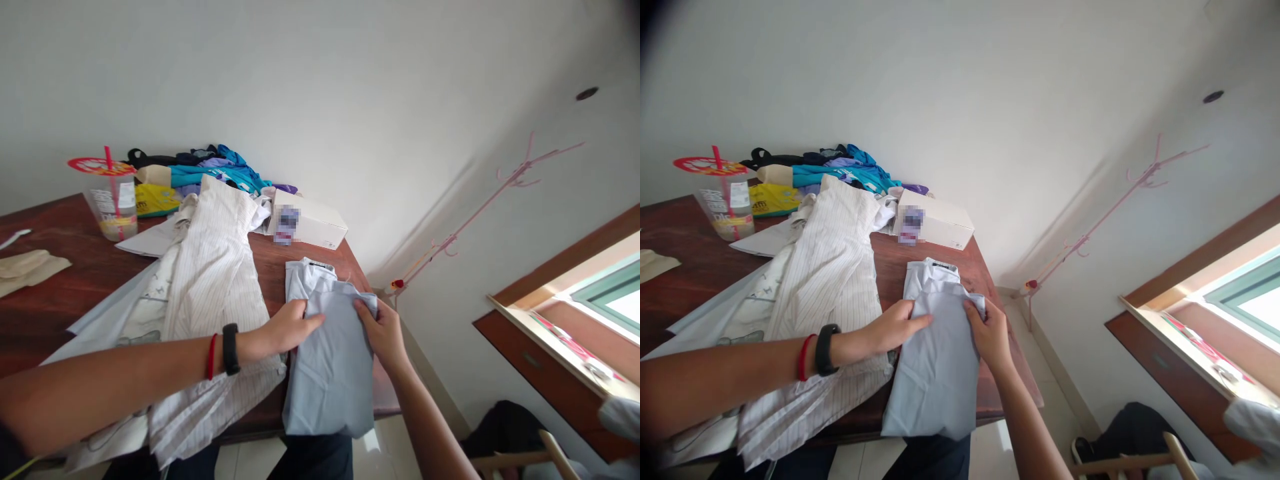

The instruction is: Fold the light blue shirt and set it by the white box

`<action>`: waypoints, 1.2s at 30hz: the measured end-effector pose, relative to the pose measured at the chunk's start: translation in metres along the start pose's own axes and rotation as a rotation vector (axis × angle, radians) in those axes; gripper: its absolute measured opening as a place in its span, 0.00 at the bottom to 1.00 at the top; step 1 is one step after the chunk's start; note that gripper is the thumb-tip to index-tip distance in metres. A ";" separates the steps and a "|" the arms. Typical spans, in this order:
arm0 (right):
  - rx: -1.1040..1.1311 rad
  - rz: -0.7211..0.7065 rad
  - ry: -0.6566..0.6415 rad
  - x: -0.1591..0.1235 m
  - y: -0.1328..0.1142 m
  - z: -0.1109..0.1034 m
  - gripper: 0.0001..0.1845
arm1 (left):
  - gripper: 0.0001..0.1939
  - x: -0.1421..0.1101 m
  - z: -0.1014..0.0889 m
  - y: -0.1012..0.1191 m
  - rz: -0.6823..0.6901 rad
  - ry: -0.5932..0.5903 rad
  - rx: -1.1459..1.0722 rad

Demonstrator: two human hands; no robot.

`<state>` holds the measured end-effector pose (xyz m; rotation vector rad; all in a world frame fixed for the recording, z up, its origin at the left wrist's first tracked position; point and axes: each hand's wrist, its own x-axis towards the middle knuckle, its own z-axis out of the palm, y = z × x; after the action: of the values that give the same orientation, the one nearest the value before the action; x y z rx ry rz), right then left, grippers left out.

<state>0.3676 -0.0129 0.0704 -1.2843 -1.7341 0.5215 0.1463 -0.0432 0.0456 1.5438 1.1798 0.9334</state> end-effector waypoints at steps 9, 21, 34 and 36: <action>0.079 0.070 -0.196 0.013 0.074 0.058 0.21 | 0.45 0.024 -0.022 -0.032 0.112 0.168 0.469; 0.266 0.208 -0.513 -0.017 0.044 0.024 0.21 | 0.16 0.005 -0.015 0.000 -0.114 -0.368 0.234; 0.381 0.342 -0.254 -0.053 0.057 0.014 0.35 | 0.25 -0.003 -0.034 0.001 0.140 -0.259 0.883; 0.482 0.515 -0.254 -0.071 0.052 0.002 0.39 | 0.29 -0.005 -0.034 0.002 0.221 -0.185 1.004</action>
<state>0.3992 -0.0575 0.0017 -1.3365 -1.3337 1.3603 0.1134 -0.0406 0.0559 2.5231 1.4466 0.2745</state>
